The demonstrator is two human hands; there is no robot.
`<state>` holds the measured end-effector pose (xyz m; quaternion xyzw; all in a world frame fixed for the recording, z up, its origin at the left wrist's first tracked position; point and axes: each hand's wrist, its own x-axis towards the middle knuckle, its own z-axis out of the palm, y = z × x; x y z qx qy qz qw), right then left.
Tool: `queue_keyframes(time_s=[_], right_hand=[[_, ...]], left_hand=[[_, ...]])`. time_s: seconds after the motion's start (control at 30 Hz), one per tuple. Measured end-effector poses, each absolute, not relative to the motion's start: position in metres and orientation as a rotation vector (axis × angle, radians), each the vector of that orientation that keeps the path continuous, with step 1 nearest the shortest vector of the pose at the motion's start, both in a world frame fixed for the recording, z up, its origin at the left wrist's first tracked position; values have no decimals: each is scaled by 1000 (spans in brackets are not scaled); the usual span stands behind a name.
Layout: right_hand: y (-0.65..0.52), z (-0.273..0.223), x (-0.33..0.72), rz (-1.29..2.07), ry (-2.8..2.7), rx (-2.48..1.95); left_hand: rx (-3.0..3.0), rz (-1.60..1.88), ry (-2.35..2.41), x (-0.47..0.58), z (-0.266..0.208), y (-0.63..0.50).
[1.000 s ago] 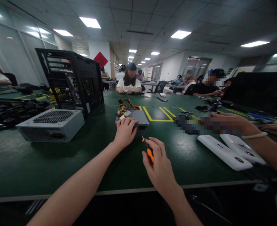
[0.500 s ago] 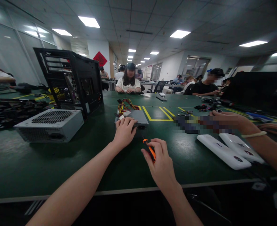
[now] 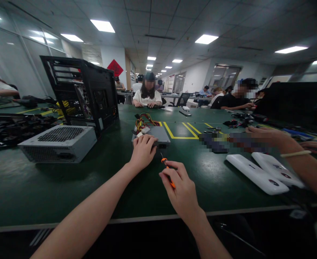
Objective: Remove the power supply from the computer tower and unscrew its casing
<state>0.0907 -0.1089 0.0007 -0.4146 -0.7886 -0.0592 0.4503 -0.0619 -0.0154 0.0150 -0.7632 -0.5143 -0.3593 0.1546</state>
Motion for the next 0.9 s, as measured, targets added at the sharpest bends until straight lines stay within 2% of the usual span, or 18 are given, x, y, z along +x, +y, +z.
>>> queue_keyframes(time_s=[0.6, 0.9], right_hand=[[-111, 6, 88, 177, -2058, -927], [-107, 0, 89, -52, -1980, -988]], left_hand=[[-2197, -1023, -1492, -62, 15, -15], [-2179, -1019, -1487, -62, 15, -15]])
